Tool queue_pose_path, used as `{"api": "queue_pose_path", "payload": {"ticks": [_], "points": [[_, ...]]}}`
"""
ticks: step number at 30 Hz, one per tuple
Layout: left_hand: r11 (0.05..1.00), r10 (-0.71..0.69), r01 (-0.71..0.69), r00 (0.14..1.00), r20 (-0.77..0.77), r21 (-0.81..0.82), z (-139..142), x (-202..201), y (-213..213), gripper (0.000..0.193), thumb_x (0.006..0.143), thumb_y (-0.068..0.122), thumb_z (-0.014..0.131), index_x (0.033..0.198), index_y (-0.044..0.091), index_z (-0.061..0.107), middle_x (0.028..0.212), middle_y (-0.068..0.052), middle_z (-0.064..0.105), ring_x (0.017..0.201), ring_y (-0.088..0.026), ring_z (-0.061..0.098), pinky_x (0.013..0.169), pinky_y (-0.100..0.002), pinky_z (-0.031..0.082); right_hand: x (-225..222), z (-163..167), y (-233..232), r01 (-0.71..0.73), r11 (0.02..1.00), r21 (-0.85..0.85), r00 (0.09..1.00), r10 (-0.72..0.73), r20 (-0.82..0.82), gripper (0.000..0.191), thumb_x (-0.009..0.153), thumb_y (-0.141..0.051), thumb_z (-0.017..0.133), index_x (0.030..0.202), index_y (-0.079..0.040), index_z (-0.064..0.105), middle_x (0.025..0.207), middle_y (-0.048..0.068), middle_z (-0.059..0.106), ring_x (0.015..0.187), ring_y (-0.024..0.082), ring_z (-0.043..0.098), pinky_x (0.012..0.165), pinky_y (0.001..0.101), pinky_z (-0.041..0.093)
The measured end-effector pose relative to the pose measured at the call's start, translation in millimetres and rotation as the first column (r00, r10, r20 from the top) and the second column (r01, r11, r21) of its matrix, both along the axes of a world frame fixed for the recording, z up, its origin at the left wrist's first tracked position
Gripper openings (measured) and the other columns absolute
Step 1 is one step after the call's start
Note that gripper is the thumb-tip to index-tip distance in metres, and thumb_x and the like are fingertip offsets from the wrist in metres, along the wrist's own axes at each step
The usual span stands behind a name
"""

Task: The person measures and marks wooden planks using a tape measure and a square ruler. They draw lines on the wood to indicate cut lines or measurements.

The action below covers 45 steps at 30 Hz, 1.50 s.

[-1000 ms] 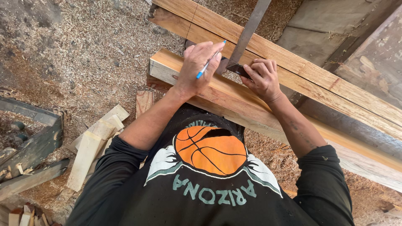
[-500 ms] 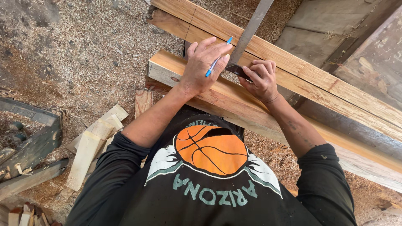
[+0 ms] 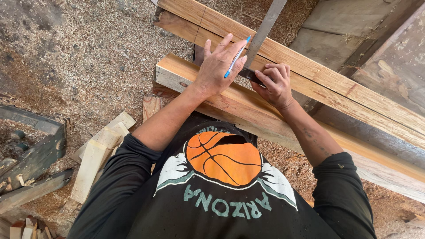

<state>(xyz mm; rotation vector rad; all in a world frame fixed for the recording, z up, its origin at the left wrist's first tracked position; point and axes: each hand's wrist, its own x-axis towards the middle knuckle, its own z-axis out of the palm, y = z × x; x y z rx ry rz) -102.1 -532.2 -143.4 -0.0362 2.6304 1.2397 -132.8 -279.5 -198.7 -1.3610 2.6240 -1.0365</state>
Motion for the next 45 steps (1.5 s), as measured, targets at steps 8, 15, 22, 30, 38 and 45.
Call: {"api": "queue_pose_path", "payload": {"ticks": [8,15,22,30,38,45], "points": [[0.994,-0.033,0.028,0.998,-0.046,-0.109,0.1,-7.7,5.6,0.048,0.111,0.043,0.042,0.148,0.013,0.050,0.127,-0.006,0.073,0.145,-0.034,0.042,0.113,-0.075,0.013,-1.6,3.5,-1.9,-0.002,1.000,-0.006,1.000,0.002,-0.009,0.039,0.079,-0.016,0.094,0.113,-0.009,0.075,0.100,0.004,0.060,0.108,0.025,0.061,0.091,0.0429,0.043],[0.988,-0.028,0.019,0.998,-0.058,-0.153,2.2,-11.0,8.7,0.046,0.109,0.041,0.046,0.146,0.013,0.052,0.125,-0.004,0.074,0.140,-0.035,0.045,0.112,-0.072,0.018,-1.6,7.6,-3.5,-0.001,1.000,0.000,1.000,0.001,0.003,0.039,0.079,-0.016,0.094,0.112,-0.009,0.075,0.100,0.004,0.060,0.107,0.025,0.060,0.091,0.0429,0.044],[0.981,-0.066,0.043,0.991,-0.119,-0.190,2.9,-14.1,8.2,0.045,0.109,0.039,0.049,0.145,0.012,0.054,0.135,-0.003,0.070,0.137,-0.033,0.047,0.111,-0.068,0.020,-3.7,9.3,-2.8,-0.001,1.000,0.008,1.000,0.001,0.005,0.039,0.079,-0.016,0.094,0.113,-0.009,0.076,0.101,0.004,0.060,0.108,0.025,0.060,0.092,0.0428,0.044],[0.974,-0.118,0.109,0.992,-0.033,-0.200,13.9,-14.5,6.3,0.041,0.107,0.034,0.051,0.141,0.010,0.056,0.127,-0.001,0.072,0.137,-0.031,0.047,0.111,-0.068,0.020,-2.8,7.5,-1.0,0.005,0.999,0.035,1.000,-0.005,0.008,0.040,0.077,-0.017,0.095,0.112,-0.010,0.076,0.101,0.004,0.060,0.108,0.025,0.060,0.093,0.0426,0.044],[0.906,-0.314,0.355,0.929,0.197,-0.229,46.2,14.6,-11.1,0.033,0.101,0.033,0.053,0.124,0.012,0.063,0.115,-0.004,0.074,0.135,-0.033,0.048,0.110,-0.073,0.017,-2.4,1.3,1.7,0.008,1.000,0.025,1.000,-0.008,0.007,0.040,0.077,-0.016,0.094,0.112,-0.009,0.076,0.101,0.003,0.061,0.109,0.025,0.061,0.093,0.0423,0.044],[1.000,-0.004,0.004,0.998,-0.064,-0.004,28.7,2.8,-26.0,0.044,0.112,0.033,0.046,0.146,0.007,0.053,0.137,-0.016,0.067,0.140,-0.042,0.048,0.117,-0.073,0.014,-3.6,5.7,-5.5,-0.015,0.999,0.039,1.000,0.015,-0.004,0.040,0.076,-0.015,0.093,0.112,-0.009,0.076,0.101,0.004,0.062,0.109,0.025,0.061,0.093,0.0431,0.043]]}}
